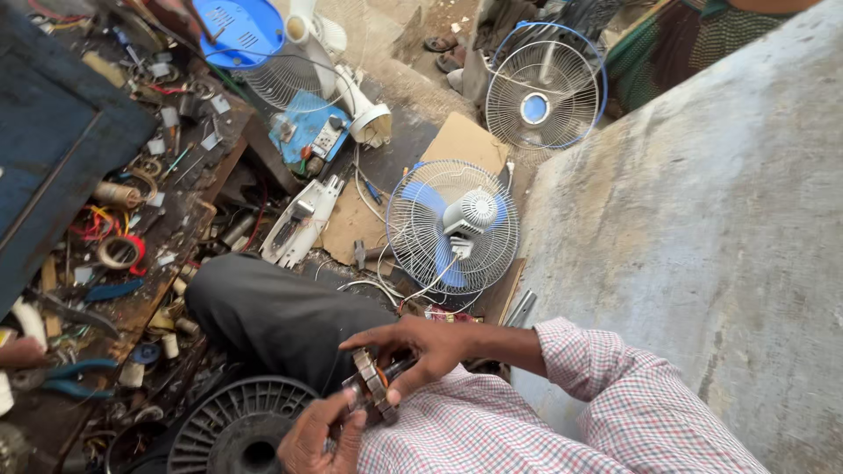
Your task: The person sits on the ground holding a fan motor armature and works on its commutator with a small file, rotating the armature to file around it. They then fit the armature into the fan motor housing and continue working on the assembly on their lap.
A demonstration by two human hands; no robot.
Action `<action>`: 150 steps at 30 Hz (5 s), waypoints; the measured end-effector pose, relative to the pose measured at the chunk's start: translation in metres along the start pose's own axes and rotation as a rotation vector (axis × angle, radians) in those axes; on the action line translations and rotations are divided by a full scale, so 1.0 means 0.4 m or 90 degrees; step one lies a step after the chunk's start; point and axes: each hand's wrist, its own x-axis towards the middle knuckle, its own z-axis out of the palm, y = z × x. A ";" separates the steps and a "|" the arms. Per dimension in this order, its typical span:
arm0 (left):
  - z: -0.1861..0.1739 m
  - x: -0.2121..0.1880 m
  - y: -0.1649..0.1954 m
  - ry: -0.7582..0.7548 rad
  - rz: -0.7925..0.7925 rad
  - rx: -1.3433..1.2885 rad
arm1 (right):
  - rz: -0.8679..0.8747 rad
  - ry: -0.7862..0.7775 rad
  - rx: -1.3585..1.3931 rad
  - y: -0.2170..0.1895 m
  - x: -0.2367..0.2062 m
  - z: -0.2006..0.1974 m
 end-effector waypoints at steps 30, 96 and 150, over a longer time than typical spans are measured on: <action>-0.064 0.003 -0.020 -0.115 0.392 0.304 | 0.090 -0.001 0.069 0.101 0.018 0.035; 0.026 -0.059 -0.107 -0.068 -0.042 -0.247 | 0.045 0.009 -0.149 0.092 0.024 0.047; -0.088 -0.037 -0.018 0.051 -0.009 -0.253 | 0.010 -0.001 0.016 0.049 0.004 0.025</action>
